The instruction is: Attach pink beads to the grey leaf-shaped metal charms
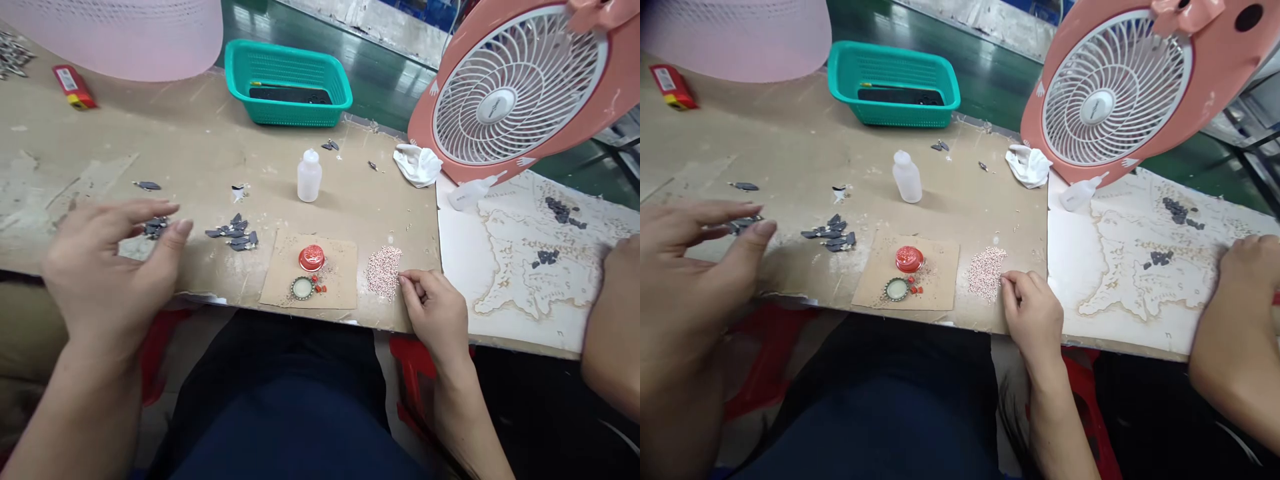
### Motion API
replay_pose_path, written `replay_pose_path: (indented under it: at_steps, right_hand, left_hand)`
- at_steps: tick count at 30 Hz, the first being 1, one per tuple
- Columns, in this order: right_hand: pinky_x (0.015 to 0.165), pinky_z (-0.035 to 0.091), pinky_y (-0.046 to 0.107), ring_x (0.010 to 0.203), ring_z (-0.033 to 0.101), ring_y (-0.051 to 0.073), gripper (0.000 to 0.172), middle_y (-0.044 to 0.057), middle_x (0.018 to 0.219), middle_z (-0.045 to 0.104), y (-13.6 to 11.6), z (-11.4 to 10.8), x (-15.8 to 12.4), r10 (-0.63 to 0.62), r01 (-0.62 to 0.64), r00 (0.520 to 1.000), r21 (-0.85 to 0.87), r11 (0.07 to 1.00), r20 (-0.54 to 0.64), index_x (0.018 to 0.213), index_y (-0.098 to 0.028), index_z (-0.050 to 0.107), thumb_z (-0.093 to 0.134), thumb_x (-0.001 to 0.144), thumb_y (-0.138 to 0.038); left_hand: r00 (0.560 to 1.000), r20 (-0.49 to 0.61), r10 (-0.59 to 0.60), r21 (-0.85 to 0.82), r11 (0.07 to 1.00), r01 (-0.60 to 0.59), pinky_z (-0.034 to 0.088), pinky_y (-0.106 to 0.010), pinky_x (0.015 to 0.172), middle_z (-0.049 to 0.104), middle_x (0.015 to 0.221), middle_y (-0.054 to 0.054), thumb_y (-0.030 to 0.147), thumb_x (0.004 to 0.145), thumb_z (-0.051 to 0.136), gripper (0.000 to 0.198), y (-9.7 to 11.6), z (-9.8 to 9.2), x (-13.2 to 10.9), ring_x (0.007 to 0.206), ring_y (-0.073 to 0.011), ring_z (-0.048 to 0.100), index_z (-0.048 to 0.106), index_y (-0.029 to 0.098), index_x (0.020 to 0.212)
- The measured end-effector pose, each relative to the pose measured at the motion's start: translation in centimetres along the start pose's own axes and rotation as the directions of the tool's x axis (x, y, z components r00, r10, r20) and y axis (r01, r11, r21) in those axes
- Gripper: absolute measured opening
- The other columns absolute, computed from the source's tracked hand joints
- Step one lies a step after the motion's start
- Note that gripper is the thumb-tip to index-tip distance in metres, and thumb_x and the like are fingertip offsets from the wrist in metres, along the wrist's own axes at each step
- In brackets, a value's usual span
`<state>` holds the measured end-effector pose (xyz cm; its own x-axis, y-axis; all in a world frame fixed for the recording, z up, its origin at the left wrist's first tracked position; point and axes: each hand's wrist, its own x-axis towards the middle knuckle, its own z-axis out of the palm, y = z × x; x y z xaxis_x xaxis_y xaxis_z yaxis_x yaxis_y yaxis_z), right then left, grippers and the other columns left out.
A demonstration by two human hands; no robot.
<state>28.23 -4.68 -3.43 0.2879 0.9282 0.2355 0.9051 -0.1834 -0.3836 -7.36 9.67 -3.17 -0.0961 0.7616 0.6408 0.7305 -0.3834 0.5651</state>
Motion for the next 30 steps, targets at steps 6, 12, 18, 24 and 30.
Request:
replay_pose_path:
  at_steps: [6, 12, 18, 24, 30]
  right_hand:
    - [0.063, 0.038, 0.028, 0.068, 0.055, 0.016, 0.019, 0.000, 0.072, 0.058, 0.0, 0.2, -0.1, 0.016, -0.016, 1.000, -0.070, 0.997, -0.001, 0.087, -0.020, 0.065, 0.054, 0.094, -0.032]
    - [0.063, 0.038, 0.029, 0.066, 0.053, 0.016, 0.017, -0.001, 0.069, 0.056, -0.3, 0.0, -0.5, 0.031, -0.032, 0.999, -0.089, 0.995, -0.020, 0.085, -0.020, 0.065, 0.055, 0.093, -0.031]
    - [0.063, 0.041, 0.029, 0.067, 0.056, 0.016, 0.022, 0.000, 0.071, 0.059, -0.3, -0.5, -0.3, 0.000, 0.001, 1.000, -0.075, 0.997, 0.014, 0.094, -0.020, 0.069, 0.054, 0.094, -0.036]
    - [0.059, 0.034, 0.029, 0.066, 0.052, 0.017, 0.024, 0.001, 0.072, 0.059, -0.2, -0.2, 0.1, -0.001, 0.003, 1.000, -0.093, 0.996, 0.020, 0.085, -0.021, 0.067, 0.052, 0.094, -0.038]
    - [0.056, 0.034, 0.029, 0.059, 0.049, 0.015, 0.018, -0.001, 0.066, 0.054, -0.9, -0.3, -0.3, 0.045, -0.045, 0.998, 0.001, 0.999, -0.038, 0.081, -0.020, 0.063, 0.057, 0.092, -0.034]
  left_hand:
    - [0.985, 0.055, 0.166, -0.128, 0.979, -0.158, 0.056, -0.038, 0.090, 0.078, 0.094, -0.006, 0.017, 0.076, 0.078, 0.020, 5.9, 0.6, -1.6, 0.091, -0.0234, 0.072, 0.077, 0.017, 0.096]
    - [0.970, 0.140, 0.197, -0.247, 0.956, -0.158, 0.057, -0.038, 0.089, 0.077, 0.097, -0.001, 0.015, 0.080, 0.075, 0.017, 8.1, 0.1, -2.6, 0.090, -0.0207, 0.072, 0.074, 0.024, 0.094]
    - [0.980, 0.157, 0.122, -0.267, 0.961, -0.077, 0.057, -0.041, 0.089, 0.077, 0.096, -0.001, 0.011, 0.077, 0.077, 0.021, 7.5, -0.4, -2.6, 0.091, -0.0225, 0.071, 0.075, 0.024, 0.093]
    - [0.980, 0.173, 0.095, -0.287, 0.957, -0.042, 0.057, -0.040, 0.088, 0.077, 0.092, -0.001, 0.012, 0.080, 0.074, 0.014, 8.1, -0.9, -2.7, 0.090, -0.0216, 0.071, 0.074, 0.023, 0.089]
    - [0.970, 0.212, 0.123, -0.436, 0.900, -0.019, 0.056, -0.033, 0.087, 0.075, 0.096, 0.000, 0.003, 0.079, 0.074, 0.026, 10.1, -1.0, -3.5, 0.090, -0.0171, 0.070, 0.072, 0.024, 0.093]
